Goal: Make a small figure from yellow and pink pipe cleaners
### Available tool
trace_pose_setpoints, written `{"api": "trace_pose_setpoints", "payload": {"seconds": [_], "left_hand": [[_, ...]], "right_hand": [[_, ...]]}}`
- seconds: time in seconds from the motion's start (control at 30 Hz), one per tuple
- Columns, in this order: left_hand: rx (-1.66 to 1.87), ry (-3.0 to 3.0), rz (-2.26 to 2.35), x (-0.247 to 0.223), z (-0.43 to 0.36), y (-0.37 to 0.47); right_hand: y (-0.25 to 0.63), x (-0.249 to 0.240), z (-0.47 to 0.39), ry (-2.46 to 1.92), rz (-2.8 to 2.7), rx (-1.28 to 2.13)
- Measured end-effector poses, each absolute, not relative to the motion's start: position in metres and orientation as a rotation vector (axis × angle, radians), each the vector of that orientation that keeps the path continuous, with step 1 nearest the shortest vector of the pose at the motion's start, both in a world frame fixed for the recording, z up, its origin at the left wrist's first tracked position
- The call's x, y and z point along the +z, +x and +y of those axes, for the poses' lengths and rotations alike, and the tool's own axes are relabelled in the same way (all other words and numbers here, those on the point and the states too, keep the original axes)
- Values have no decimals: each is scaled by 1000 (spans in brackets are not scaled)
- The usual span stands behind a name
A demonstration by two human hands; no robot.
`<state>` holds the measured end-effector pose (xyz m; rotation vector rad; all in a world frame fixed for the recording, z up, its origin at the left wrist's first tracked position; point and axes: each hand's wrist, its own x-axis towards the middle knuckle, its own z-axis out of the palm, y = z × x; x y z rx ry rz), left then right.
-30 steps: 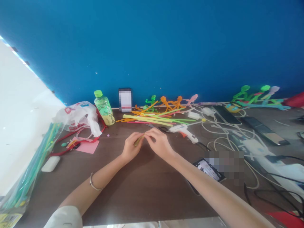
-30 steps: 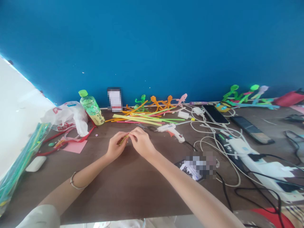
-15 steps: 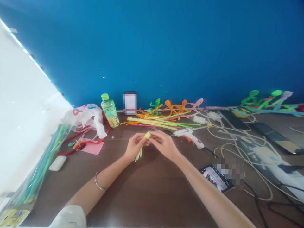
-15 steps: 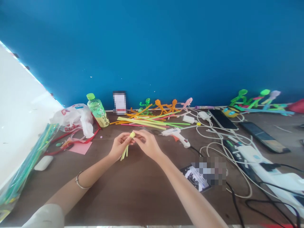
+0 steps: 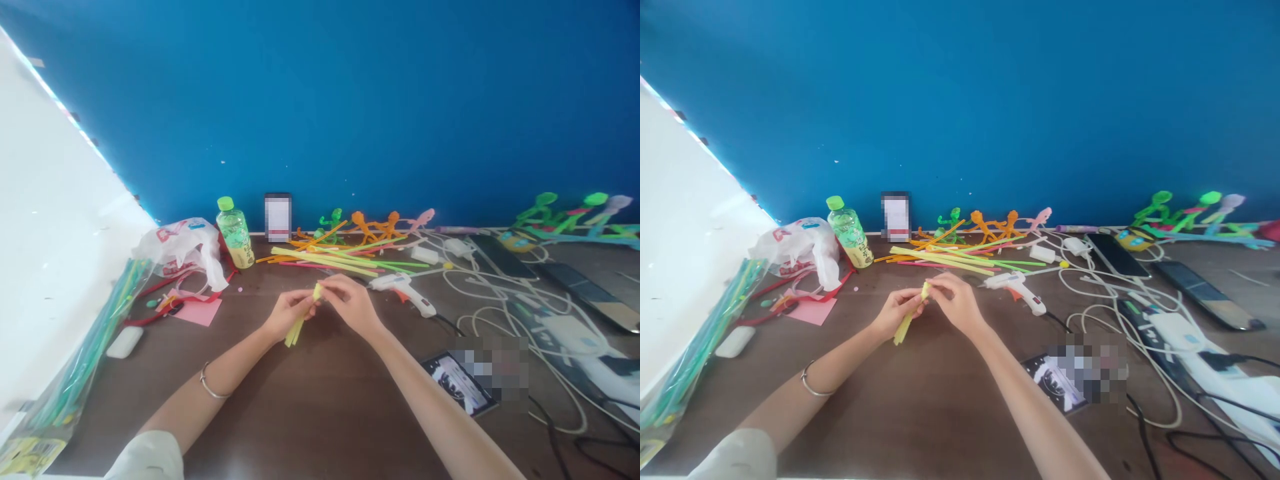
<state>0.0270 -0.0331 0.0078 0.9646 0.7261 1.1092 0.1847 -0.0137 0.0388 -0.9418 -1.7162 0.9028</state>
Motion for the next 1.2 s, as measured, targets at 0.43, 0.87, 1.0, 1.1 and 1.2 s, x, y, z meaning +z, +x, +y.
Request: {"api": "trace_pose_setpoints", "payload": {"seconds": [0.43,0.87,1.0,1.1,1.2], "left_hand": [[1115,624,669,3,-26,25],[1341,705,677,-4,-16,19],[1322,999,867,-3,-13,14],[1346,1140,1037,-4,-9,8],[1332,1108,1055,-8,-4,4]], "right_hand": [[183,33,-13,-997,-1192,1245],[137,4,-32,-1228,-1279,1112],[134,6,-20,-1208,-1379,1008],[130,5,-13,-1223,-1425,892],[128,1,-8,-1242,-1486,738]]}}
